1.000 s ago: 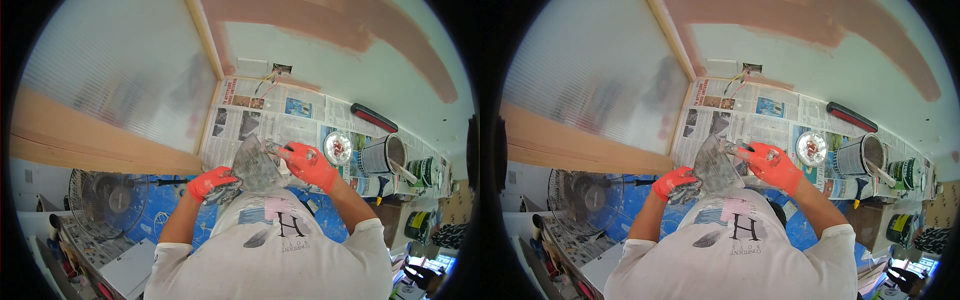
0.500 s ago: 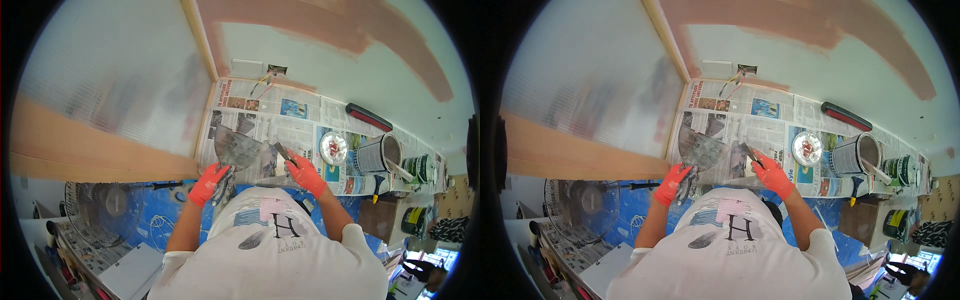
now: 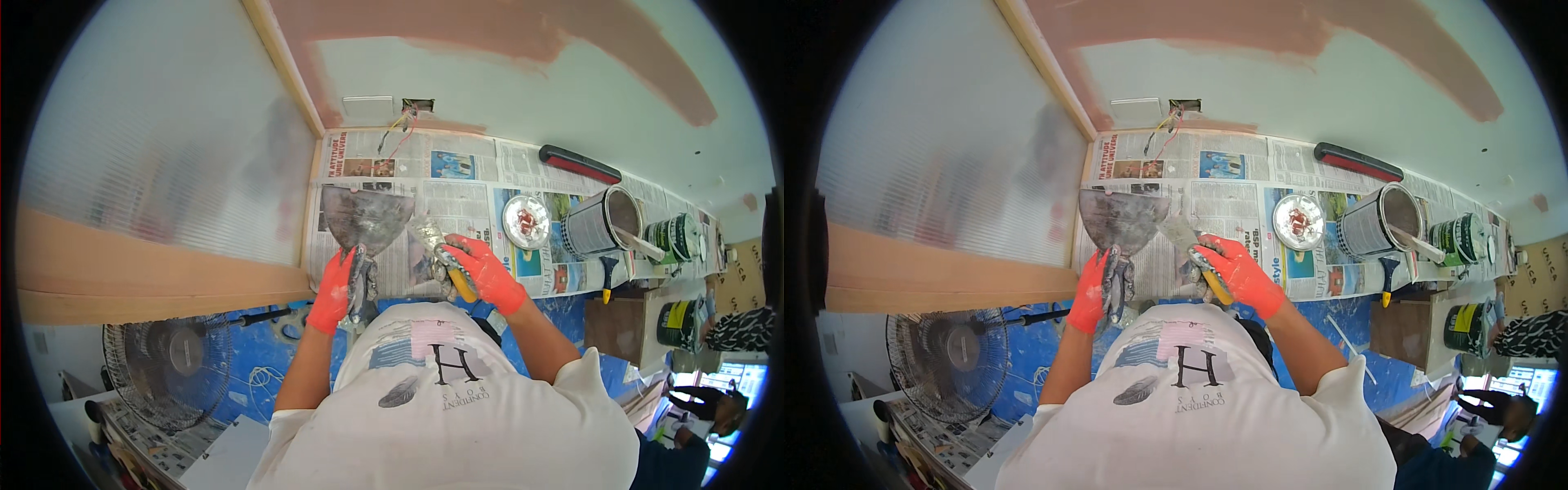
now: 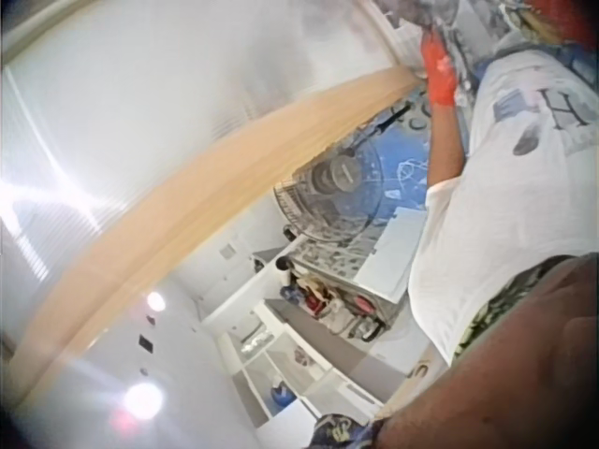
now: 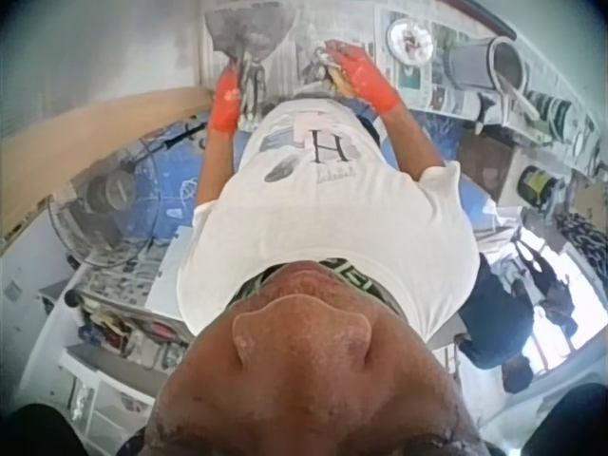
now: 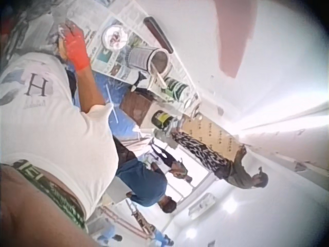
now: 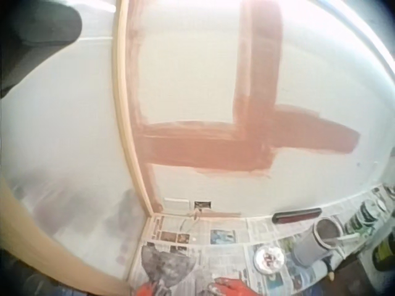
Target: The person applies joint compound to the seams of a wall using putty knives and a trowel, then scrapes excess material from the tools over a workbench covered in newspaper.
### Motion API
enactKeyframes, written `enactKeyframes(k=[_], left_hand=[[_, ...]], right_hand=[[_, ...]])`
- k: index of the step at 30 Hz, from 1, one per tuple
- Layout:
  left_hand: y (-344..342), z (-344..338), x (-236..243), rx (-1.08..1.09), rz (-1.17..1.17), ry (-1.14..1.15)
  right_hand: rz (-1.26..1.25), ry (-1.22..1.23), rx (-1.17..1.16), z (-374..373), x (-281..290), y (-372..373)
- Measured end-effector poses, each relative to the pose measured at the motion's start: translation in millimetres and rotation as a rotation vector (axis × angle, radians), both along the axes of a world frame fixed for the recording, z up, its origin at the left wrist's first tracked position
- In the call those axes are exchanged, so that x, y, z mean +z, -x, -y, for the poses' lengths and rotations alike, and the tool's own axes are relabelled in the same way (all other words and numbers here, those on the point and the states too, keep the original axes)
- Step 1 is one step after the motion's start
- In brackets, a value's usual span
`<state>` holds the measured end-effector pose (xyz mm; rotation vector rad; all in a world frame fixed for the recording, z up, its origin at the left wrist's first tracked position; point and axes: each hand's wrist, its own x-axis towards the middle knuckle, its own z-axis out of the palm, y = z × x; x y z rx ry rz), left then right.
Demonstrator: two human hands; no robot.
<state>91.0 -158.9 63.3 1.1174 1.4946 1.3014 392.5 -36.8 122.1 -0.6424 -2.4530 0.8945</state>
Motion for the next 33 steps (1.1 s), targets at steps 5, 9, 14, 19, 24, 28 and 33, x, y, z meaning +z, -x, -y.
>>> enactKeyframes(k=[5, 9, 14, 19, 24, 28, 33], left_hand=[[-0.7, 3.9, 4.0, -0.062, -0.226, -0.066], [-10.0, -4.4, 33.9, -0.089, -0.041, -0.011], [3.6, 4.9, 7.9, -0.147, -0.560, -0.226], [4.9, -3.9, 20.1, -0.203, -0.692, -0.267], [-1.8, -7.6, 47.9, -0.267, -0.798, -0.108], [2.2, -2.6, 45.6, -0.453, -1.180, -0.359], [-19.0, -10.3, 66.7, -0.554, -0.888, 0.125]], right_hand=[[-0.055, 0.026, 0.038, -6.3, -20.3, 0.9], [-0.036, -0.008, 0.007, -3.9, -14.2, -5.0], [-0.039, -0.004, 0.006, -5.2, -9.5, -7.1], [-0.034, -0.037, 0.022, -12.8, -1.6, -2.4], [-0.094, -0.079, 0.066, -18.6, -16.1, -11.0], [-0.090, -0.202, 0.026, -16.4, -15.5, -3.3], [-0.176, 0.453, -0.082, -11.3, 39.8, 6.0]])
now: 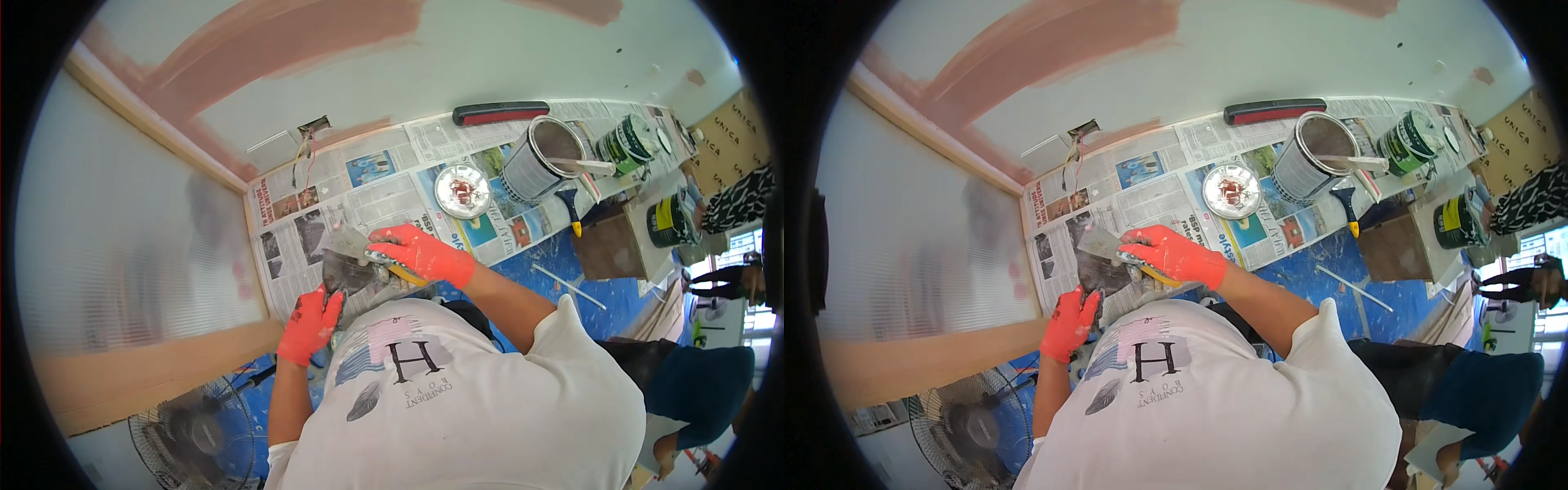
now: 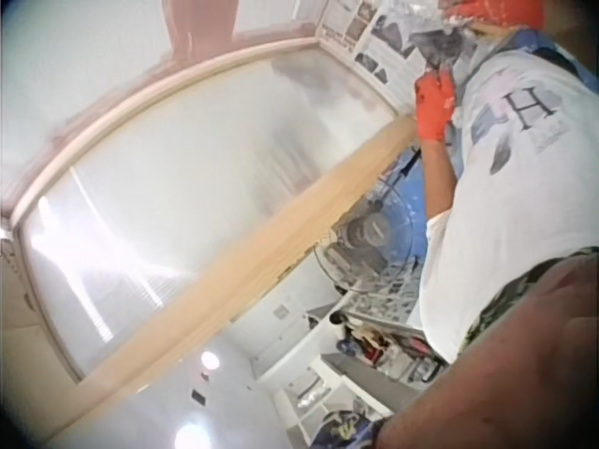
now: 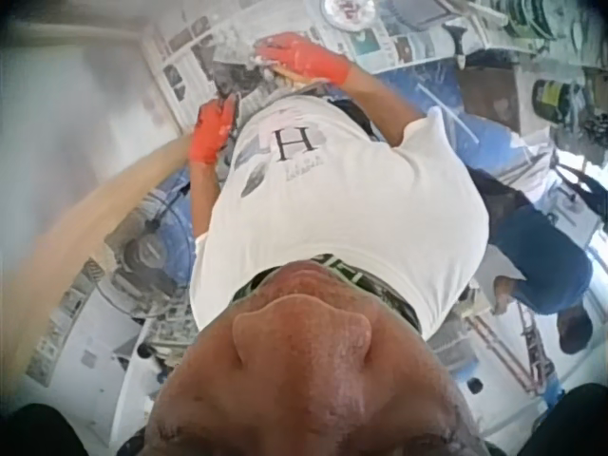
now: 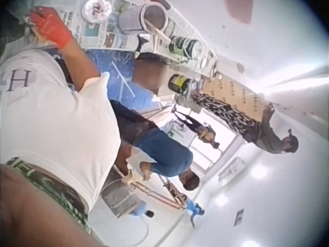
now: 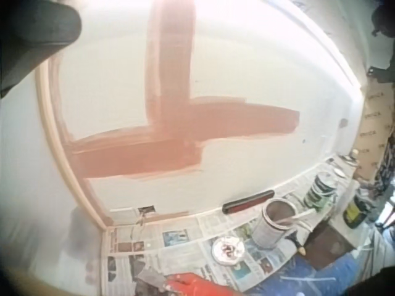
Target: The person applies joint compound to the seams of a wall using putty knives and a trowel, then scrapes excess material from the tools over a workbench covered in newspaper.
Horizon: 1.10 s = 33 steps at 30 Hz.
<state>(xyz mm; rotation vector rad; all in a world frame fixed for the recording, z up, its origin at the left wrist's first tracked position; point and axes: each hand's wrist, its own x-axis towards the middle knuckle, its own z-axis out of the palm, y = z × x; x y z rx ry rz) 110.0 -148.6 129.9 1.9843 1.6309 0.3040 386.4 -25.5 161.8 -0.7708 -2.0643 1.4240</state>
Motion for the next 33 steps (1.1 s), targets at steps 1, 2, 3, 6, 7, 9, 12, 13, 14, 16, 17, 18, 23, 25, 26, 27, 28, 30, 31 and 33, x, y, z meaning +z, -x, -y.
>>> enactKeyframes(k=[1, 2, 3, 6, 7, 9, 12, 13, 14, 16, 17, 18, 23, 25, 26, 27, 28, 30, 31, 33], left_hand=[[-5.8, -5.6, 5.3, 0.109, 0.048, 0.184], [-5.5, -8.5, 1.2, 0.089, 0.046, 0.152], [-3.5, -9.5, -5.4, 0.076, 0.041, 0.121], [26.4, -6.9, -56.8, -0.070, -0.079, -0.330], [35.5, -9.5, -79.1, -0.072, -0.076, -0.420], [42.0, -20.0, -106.2, -0.006, -0.025, -0.482], [20.4, -53.3, -95.6, 0.344, 0.386, -0.026], [11.7, -60.9, -80.7, 0.496, 0.547, 0.195], [20.0, -62.5, -98.4, 0.505, 0.451, 0.171], [56.8, -48.4, -143.8, 0.573, 0.251, 0.119], [52.7, -46.7, -139.2, 0.540, 0.145, 0.140], [41.9, -49.9, -121.8, 0.512, 0.029, 0.161], [20.2, -63.6, -68.7, 0.538, -0.115, 0.384], [13.7, -59.6, -65.0, 0.573, -0.138, 0.393], [9.8, -59.0, -63.2, 0.579, -0.149, 0.395], [4.6, -57.4, -62.7, 0.587, -0.181, 0.406], [-2.8, -58.3, -63.1, 0.582, -0.211, 0.416], [-6.9, -56.9, -64.4, 0.571, -0.264, 0.413], [-7.3, -54.1, -70.6, 0.565, -0.278, 0.397], [-9.4, -49.1, -77.8, 0.575, -0.287, 0.366]], right_hand=[[-0.001, -0.185, -0.036, -1.4, -18.2, -3.4], [-0.008, -0.281, -0.068, -3.3, -28.8, -7.6], [-0.018, -0.379, -0.102, -5.4, -38.9, -10.8], [-0.048, -0.288, -0.199, -13.8, -42.0, -19.5], [-0.032, -0.171, -0.244, -13.3, -38.0, -21.6], [-0.037, 0.074, -0.340, -15.0, -30.8, -25.5], [-0.029, 0.110, -0.387, -9.6, -42.6, -45.1], [-0.021, 0.089, -0.408, -7.3, -50.1, -48.7], [-0.013, 0.068, -0.427, -5.8, -60.2, -52.6], [0.074, -0.219, -0.413, -3.9, -76.9, -52.4], [0.155, -0.479, -0.416, 0.9, -88.9, -65.2], [0.221, -0.737, -0.412, 6.6, -99.3, -77.1], [0.185, -0.312, -0.642, 35.7, -111.4, -125.4], [0.046, 0.131, -0.743, 46.3, -116.3, -136.7], [0.012, 0.170, -0.777, 49.4, -119.6, -143.7], [-0.003, 0.262, -0.781, 50.4, -119.6, -150.3], [-0.014, 0.353, -0.795, 51.2, -116.6, -159.4], [-0.037, 0.472, -0.813, 48.0, -123.4, -173.5], [-0.045, 0.493, -0.819, 45.7, -127.9, -181.2], [-0.039, 0.494, -0.812, 37.0, -131.3, -187.9]])
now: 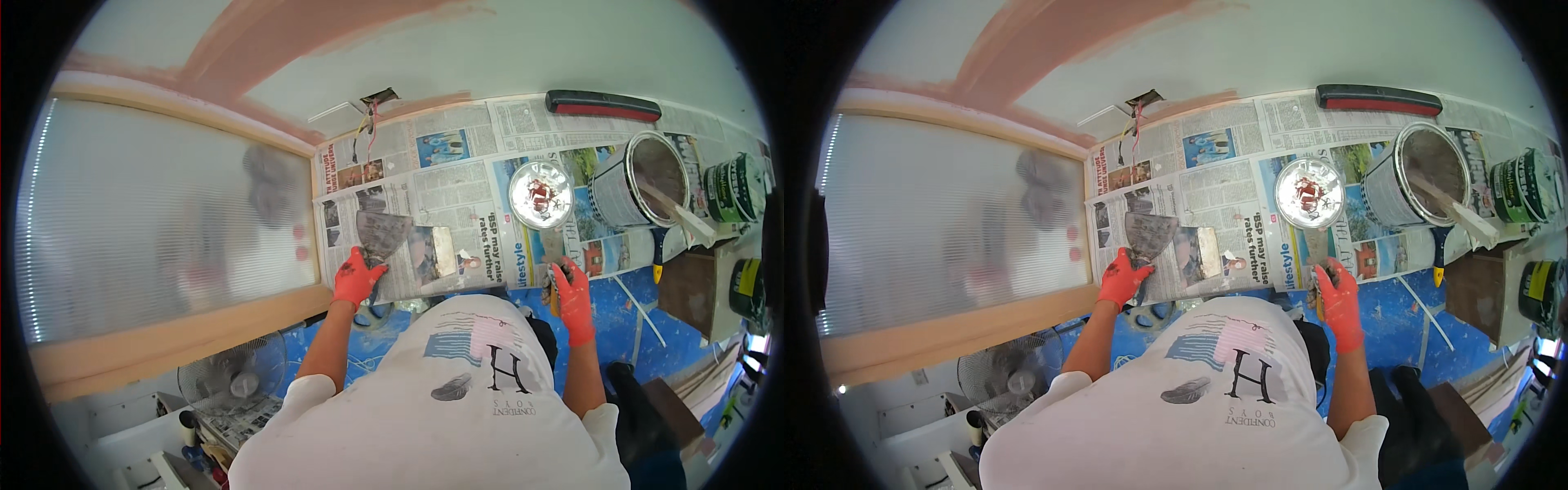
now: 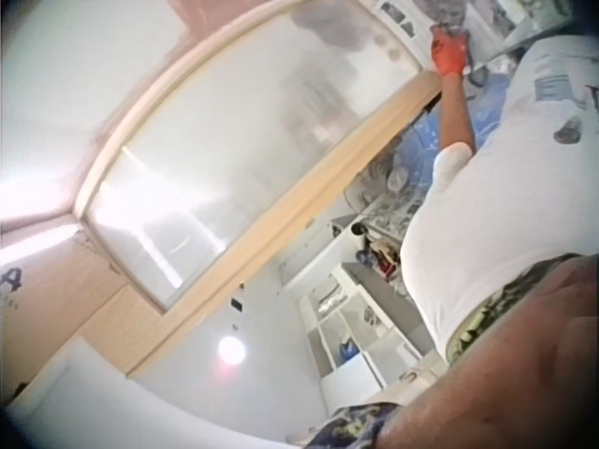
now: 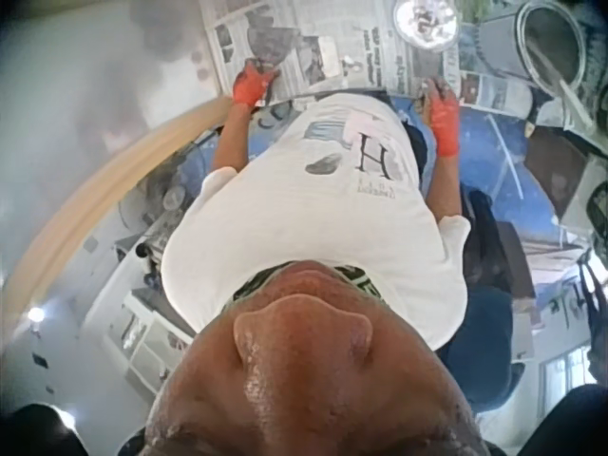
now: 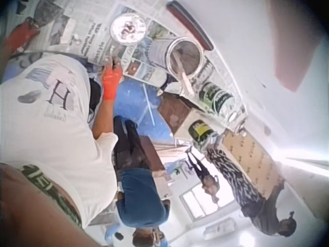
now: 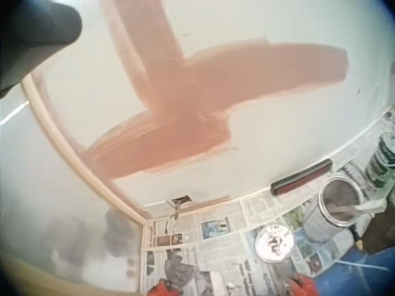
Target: The person applies joint compound to the seams of a wall using putty knives and a trowel, then scrapes excess material from the tools over a workbench covered in newspaper.
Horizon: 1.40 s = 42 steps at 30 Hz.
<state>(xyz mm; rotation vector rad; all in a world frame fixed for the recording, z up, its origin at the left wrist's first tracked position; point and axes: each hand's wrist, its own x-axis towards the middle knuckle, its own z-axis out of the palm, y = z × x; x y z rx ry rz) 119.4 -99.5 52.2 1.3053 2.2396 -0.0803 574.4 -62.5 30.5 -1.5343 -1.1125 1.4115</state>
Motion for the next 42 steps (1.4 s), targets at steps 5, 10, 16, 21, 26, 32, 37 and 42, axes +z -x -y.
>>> enactKeyframes(k=[5, 10, 16, 21, 26, 32, 37, 42], left_hand=[[-14.8, -5.2, 13.8, 0.093, 0.089, 0.087], [-5.0, 20.1, 16.7, 0.115, 0.043, -0.178], [-26.5, 17.5, 73.6, 0.364, 0.641, -0.266], [-44.5, -2.3, 120.1, 0.139, 0.967, -0.368], [-5.6, 16.2, 62.7, -0.121, 0.945, -0.482], [18.1, 53.0, 52.1, -0.097, 0.792, -0.555], [38.0, 77.0, 33.3, -0.525, 0.191, -1.145], [44.5, 86.4, -0.2, 0.079, 0.778, -0.699]], right_hand=[[0.150, -0.146, 0.201, -36.1, 5.1, -5.1], [0.022, -0.270, 0.333, -61.2, 3.3, 3.0], [-0.011, -0.328, 0.392, -83.8, 14.1, 42.8], [0.030, -0.513, 0.474, -122.8, 13.2, 87.1], [-0.068, -0.487, 0.470, -128.3, 70.2, 129.3], [-0.201, -0.413, 0.480, -95.4, 110.9, 175.3], [-0.434, -0.274, 0.474, -88.5, 79.8, 200.7], [0.070, -0.925, 0.389, -84.3, 106.7, 234.1]])
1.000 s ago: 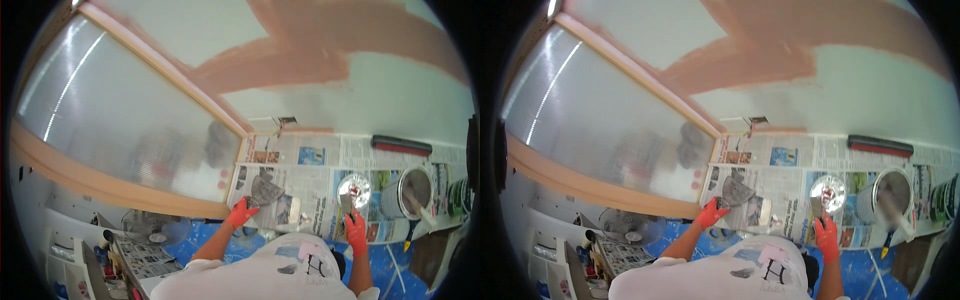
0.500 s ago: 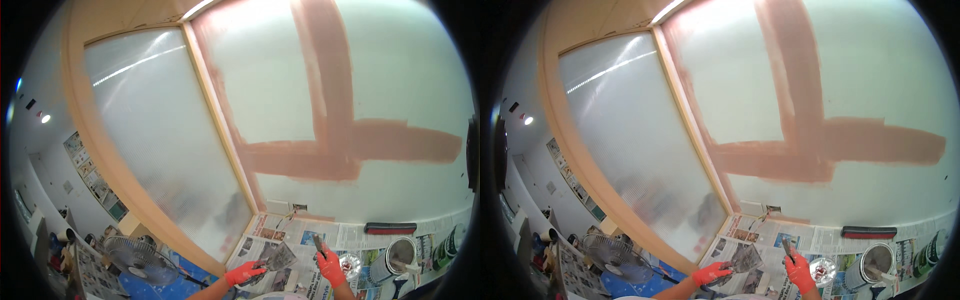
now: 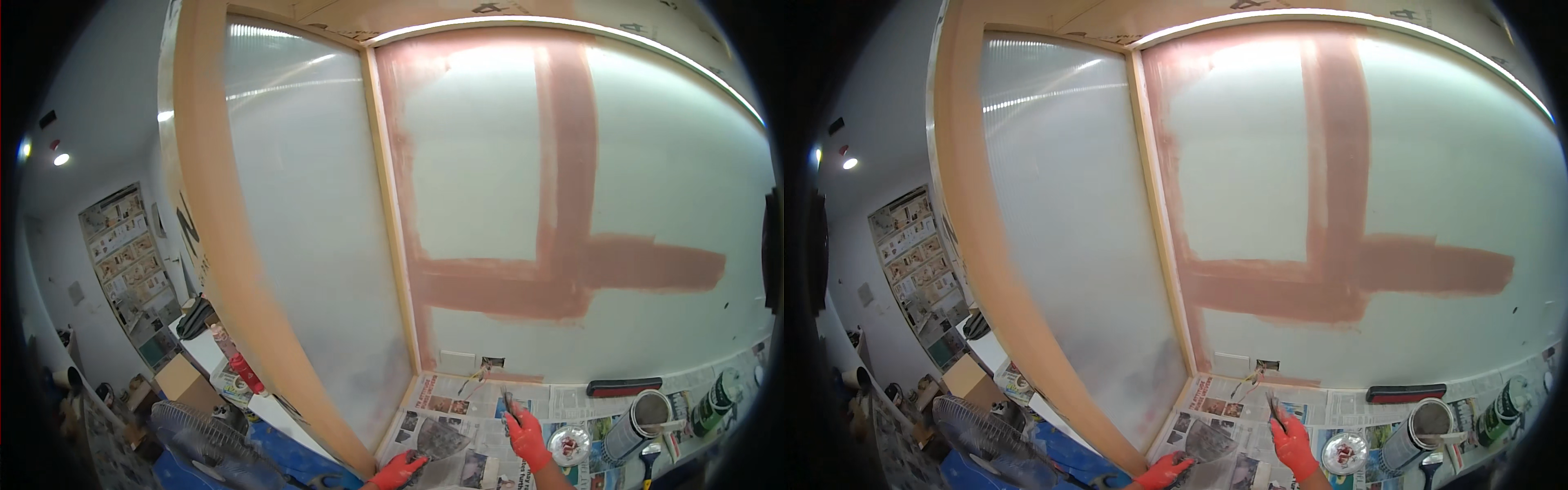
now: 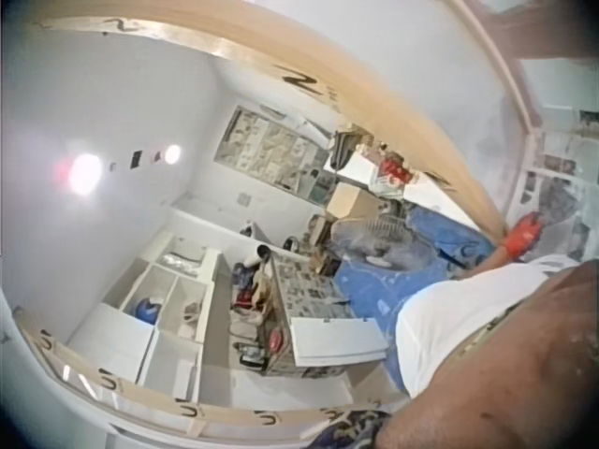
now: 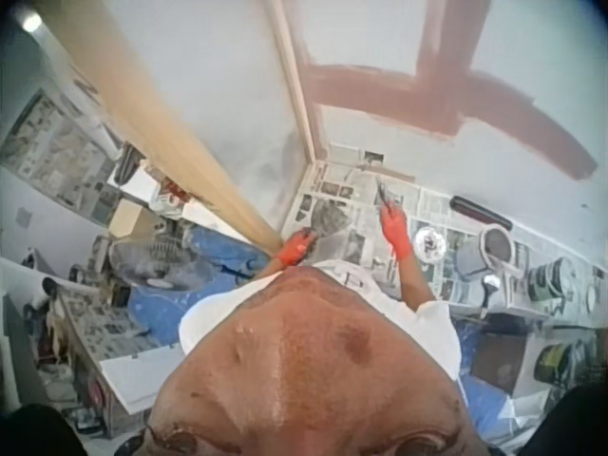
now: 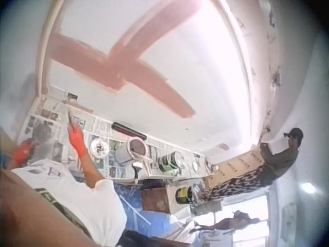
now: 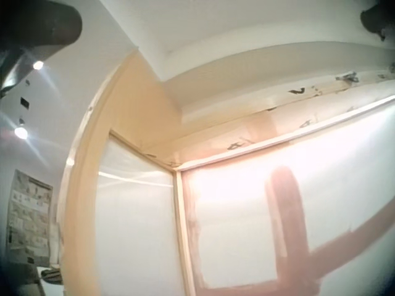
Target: The person applies joint compound to the seams of a wall using putty knives and a trowel, then scrapes excess material from the tools over a workbench covered in newspaper.
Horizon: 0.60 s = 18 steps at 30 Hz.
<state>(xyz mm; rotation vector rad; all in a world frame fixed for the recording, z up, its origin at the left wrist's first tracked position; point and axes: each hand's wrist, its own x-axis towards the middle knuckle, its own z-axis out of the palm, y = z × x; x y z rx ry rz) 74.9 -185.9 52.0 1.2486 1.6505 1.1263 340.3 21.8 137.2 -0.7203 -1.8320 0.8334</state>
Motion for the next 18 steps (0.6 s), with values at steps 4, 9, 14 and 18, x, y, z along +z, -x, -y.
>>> enactKeyframes(k=[4, 9, 14, 18], left_hand=[[7.2, 2.4, 8.7, -0.031, -0.084, 0.181], [16.8, -11.8, -41.1, 0.016, -0.240, 0.065], [34.1, 0.3, -48.1, 0.031, -0.256, 0.181], [30.7, -0.1, -36.0, 0.005, -0.239, 0.259]], right_hand=[[0.017, 0.388, 0.029, 10.7, 92.4, 23.6], [0.030, -0.713, -0.159, -39.1, 133.0, 52.3], [-0.014, -0.668, -0.127, -49.4, 263.3, 117.2], [-0.259, -0.585, 0.033, -55.1, 381.6, 174.0]])
